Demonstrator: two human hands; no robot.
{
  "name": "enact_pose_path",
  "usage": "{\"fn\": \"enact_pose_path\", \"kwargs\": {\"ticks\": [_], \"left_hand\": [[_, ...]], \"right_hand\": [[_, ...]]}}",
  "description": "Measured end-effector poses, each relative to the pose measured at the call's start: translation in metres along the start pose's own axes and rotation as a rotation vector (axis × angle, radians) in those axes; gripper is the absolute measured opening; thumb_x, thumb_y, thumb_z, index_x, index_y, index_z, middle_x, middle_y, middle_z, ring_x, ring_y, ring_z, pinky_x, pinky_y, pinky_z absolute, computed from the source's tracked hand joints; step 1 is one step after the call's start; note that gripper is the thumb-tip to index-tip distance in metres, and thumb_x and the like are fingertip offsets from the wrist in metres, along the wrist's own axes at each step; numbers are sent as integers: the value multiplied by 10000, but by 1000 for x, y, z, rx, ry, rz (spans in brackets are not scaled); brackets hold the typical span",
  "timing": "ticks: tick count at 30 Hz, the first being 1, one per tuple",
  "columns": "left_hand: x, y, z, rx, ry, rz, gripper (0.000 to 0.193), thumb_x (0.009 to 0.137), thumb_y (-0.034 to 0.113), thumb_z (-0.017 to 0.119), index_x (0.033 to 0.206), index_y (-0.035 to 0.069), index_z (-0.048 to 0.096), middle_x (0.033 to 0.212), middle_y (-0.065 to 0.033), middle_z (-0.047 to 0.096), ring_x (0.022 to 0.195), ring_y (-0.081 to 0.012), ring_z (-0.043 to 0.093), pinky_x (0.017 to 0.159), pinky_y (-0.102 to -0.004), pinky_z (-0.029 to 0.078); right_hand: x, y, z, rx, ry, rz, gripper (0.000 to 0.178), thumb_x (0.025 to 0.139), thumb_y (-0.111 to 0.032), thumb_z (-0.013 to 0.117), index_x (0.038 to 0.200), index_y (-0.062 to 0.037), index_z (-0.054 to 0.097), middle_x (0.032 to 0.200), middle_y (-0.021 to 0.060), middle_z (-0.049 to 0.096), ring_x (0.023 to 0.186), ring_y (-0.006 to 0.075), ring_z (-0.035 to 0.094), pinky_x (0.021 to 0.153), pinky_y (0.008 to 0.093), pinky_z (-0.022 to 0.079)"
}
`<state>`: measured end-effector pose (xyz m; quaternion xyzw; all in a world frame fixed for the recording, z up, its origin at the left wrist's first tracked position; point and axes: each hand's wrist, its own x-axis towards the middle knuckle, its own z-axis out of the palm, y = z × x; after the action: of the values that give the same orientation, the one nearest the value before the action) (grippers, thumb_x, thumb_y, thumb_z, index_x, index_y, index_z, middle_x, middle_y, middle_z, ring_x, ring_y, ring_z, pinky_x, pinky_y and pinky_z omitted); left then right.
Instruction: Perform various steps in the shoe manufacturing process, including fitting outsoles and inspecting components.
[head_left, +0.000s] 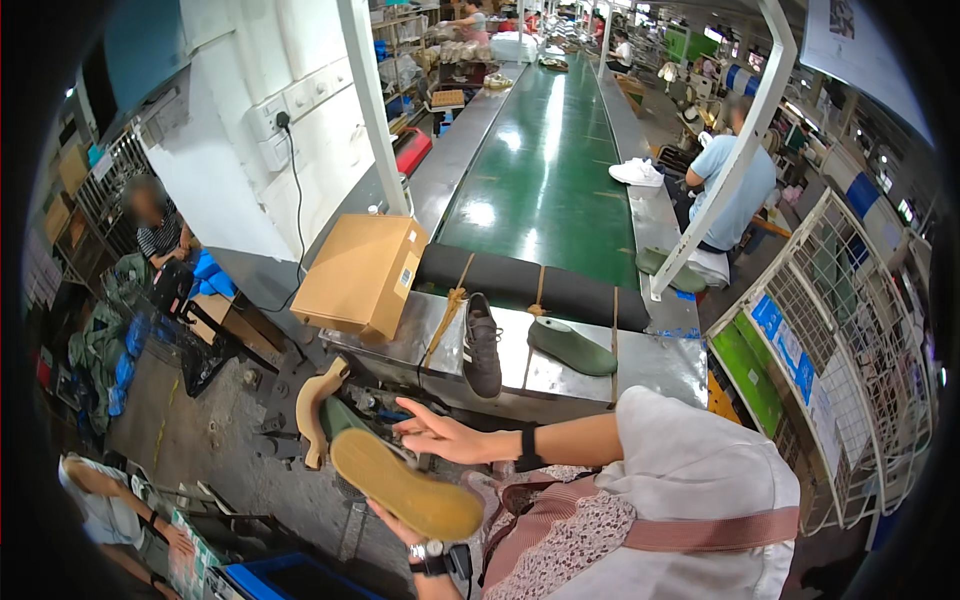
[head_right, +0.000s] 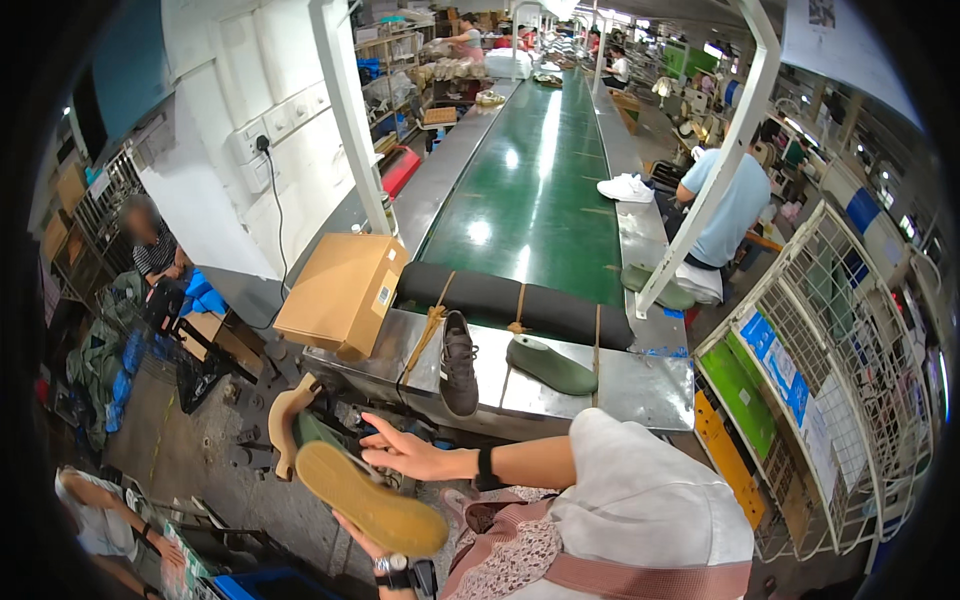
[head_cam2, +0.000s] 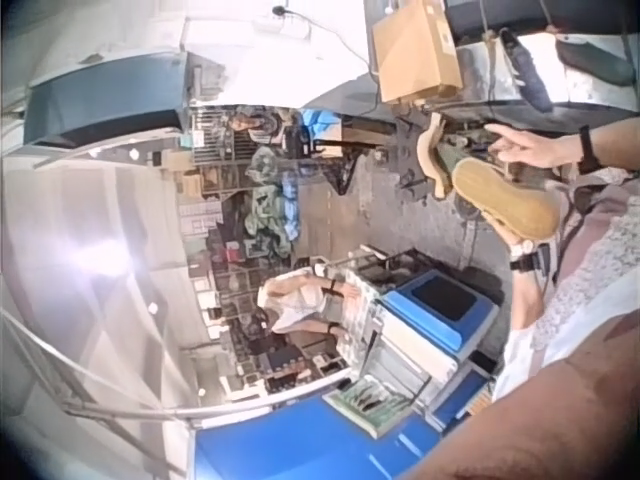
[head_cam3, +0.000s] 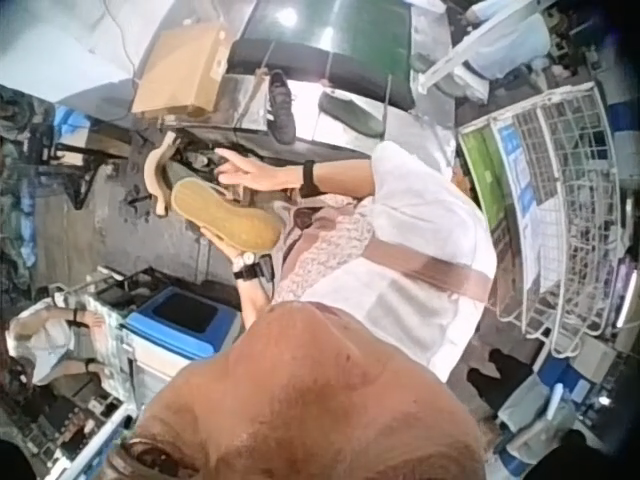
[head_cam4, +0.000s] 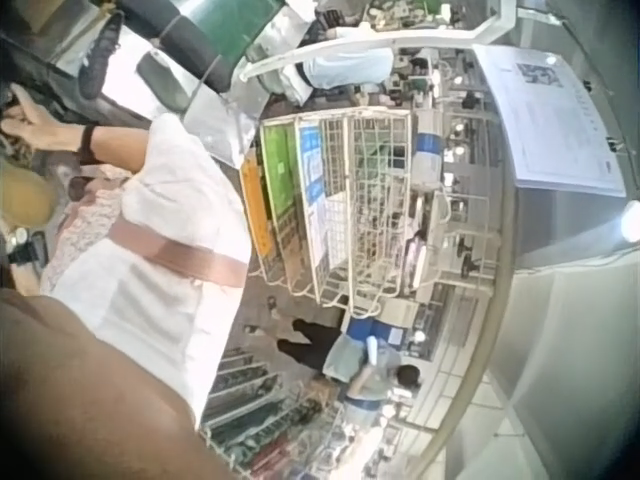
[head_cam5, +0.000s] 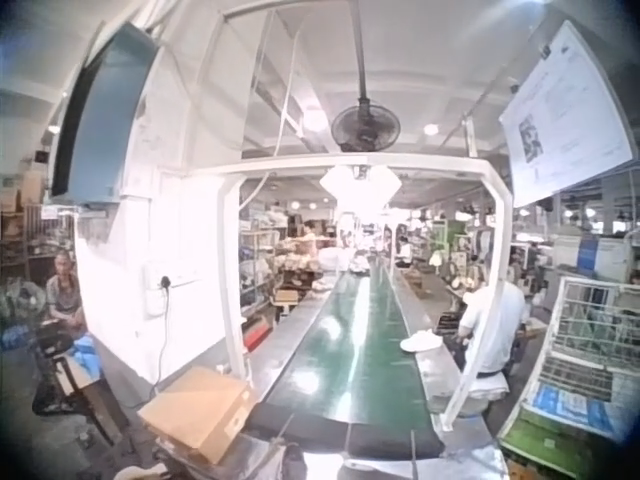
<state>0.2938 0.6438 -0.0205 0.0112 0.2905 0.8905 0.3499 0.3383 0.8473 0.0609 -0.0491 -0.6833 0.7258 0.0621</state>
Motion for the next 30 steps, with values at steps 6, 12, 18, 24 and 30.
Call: {"fn": "enact_pose_path", "kwargs": {"ticks": [6, 12, 18, 24, 30], "left_hand": [[-93, 44, -1, 188, 398, -252, 518, 947, 537, 567, 1187, 79, 598, 1036, -71, 671, 888, -226, 648, 735, -358, 498], [-130, 48, -31, 497, 576, -390, 178, 933, 239, 650, 1028, 89, 646, 773, -66, 637, 672, -219, 621, 531, -330, 529], [-69, 5, 6, 1011, 185, -419, 580, 672, 135, 915, 1143, -31, 622, 1059, -73, 697, 920, -175, 650, 841, -310, 522], [50, -85, 89, 1243, 240, -234, 919, 675, 287, 924, 1356, -121, 460, 1169, -152, 652, 1049, -224, 618, 945, -317, 479], [198, -191, 158, 1344, -64, -25, 897, 694, 286, 899, 1406, -20, 447, 1205, -160, 656, 1068, -238, 640, 952, -346, 494]], "right_hand": [[94, 47, 45, 710, -498, 544, 995, 898, -534, 663, 1578, -65, 109, 1467, 140, 412, 1298, 249, 462, 1044, 446, 405], [82, 18, 46, 675, -243, 344, 1132, 776, -263, 832, 1582, -70, 61, 1519, 165, 328, 1407, 287, 327, 1149, 405, 305], [47, -30, -68, 189, -187, -184, 1197, 708, -183, 854, 1585, -31, 53, 1531, 157, 294, 1342, 229, 382, 1147, 364, 300], [-50, -19, -256, -396, 463, -105, 1131, 612, -192, 799, 1552, -2, 198, 1560, 264, 292, 1456, 377, 310, 1199, 396, 266], [-159, 51, -373, -821, 913, 74, 999, 685, -17, 701, 1550, -41, 200, 1213, 215, 470, 1109, 439, 534, 930, 461, 476]]}}
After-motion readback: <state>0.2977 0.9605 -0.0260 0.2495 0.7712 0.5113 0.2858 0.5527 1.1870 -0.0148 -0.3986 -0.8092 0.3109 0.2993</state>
